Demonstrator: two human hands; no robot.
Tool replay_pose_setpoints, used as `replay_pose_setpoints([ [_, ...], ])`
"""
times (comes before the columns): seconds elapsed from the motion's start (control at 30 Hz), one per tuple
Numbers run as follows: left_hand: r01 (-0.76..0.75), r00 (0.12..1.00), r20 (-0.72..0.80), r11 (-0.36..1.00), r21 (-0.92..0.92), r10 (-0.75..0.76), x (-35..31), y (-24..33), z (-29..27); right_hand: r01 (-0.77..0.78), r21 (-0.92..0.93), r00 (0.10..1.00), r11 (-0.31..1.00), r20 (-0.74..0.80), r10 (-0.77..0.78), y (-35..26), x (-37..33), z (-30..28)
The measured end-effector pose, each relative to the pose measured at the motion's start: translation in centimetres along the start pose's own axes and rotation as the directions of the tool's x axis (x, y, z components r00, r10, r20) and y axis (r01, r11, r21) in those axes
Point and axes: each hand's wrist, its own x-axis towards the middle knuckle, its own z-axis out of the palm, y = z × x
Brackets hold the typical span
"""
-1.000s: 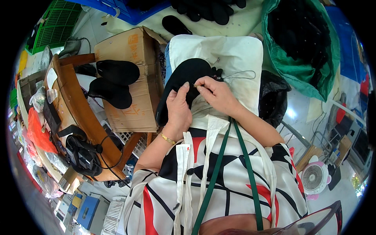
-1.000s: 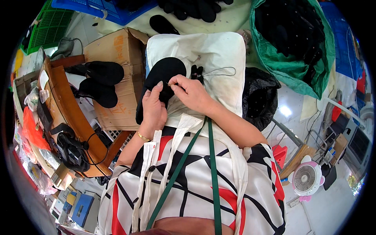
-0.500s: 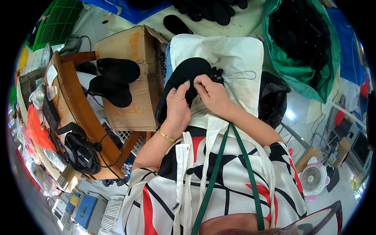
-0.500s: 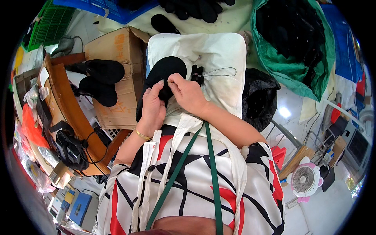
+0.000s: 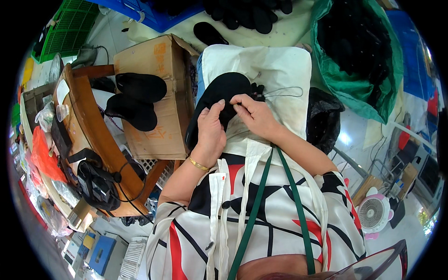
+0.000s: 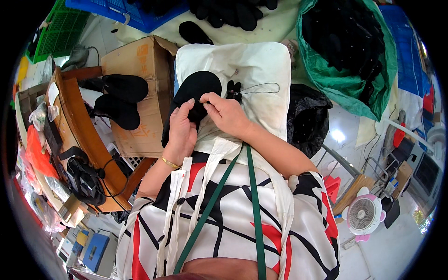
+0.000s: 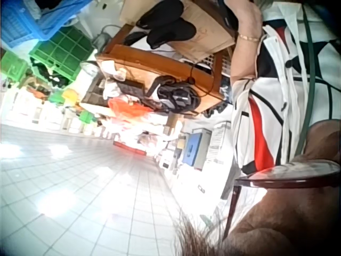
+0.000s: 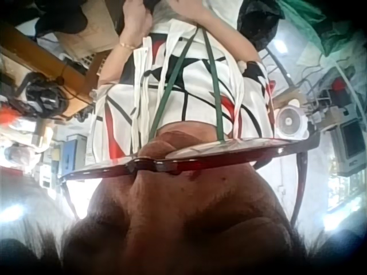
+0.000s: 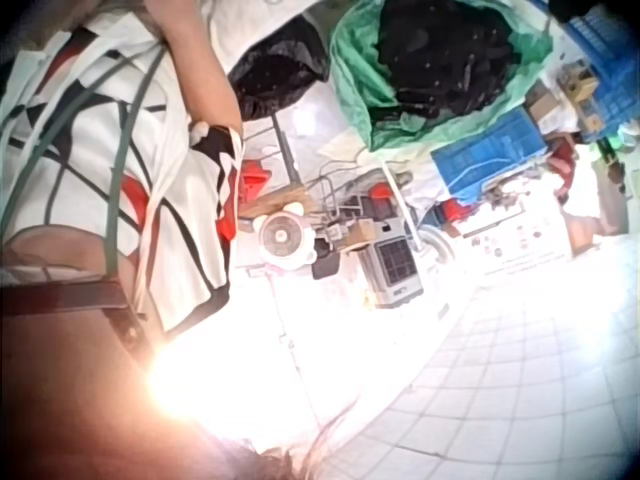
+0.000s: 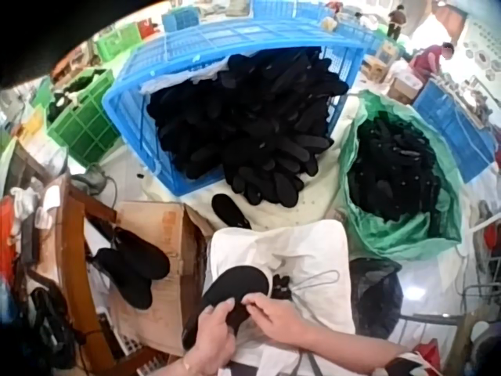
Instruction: The person sits on the floor and sews a black slipper using a needle and thread. They repeatedly pull the thread through the slipper's sole, tie knots, and place the finished slipper into a nearby blue crate before picking up another slipper to continue the process.
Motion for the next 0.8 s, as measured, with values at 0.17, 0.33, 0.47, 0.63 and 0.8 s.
replay_pose_setpoints([
  [0.17,-0.050,0.999,0.004,0.988,0.145,0.050,-0.9,-0.2,1.1,-0.078,-0.087,0.992,0.993,-0.105,0.068,-2.2,0.5,-0.1],
  [0.33,-0.150,0.988,0.071,0.960,0.237,0.137,-0.2,-1.5,0.3,-0.159,0.036,0.978,0.987,0.139,0.153,-2.4,2.5,-1.8],
  [0.47,-0.282,0.940,0.250,0.939,0.195,0.230,-1.0,-2.0,0.9,-0.002,-0.320,0.998,0.947,0.056,0.021,-3.1,2.1,-3.6],
  [0.63,-0.352,0.908,0.342,0.884,0.309,0.242,-0.7,-2.8,0.4,0.106,-0.267,0.994,0.958,-0.002,-0.111,-1.6,0.9,-2.8],
  [0.8,-0.416,0.885,0.396,0.798,0.436,0.245,-1.1,-2.7,1.0,0.145,-0.016,0.890,0.989,-0.435,-0.138,0.1,2.6,-3.1],
])
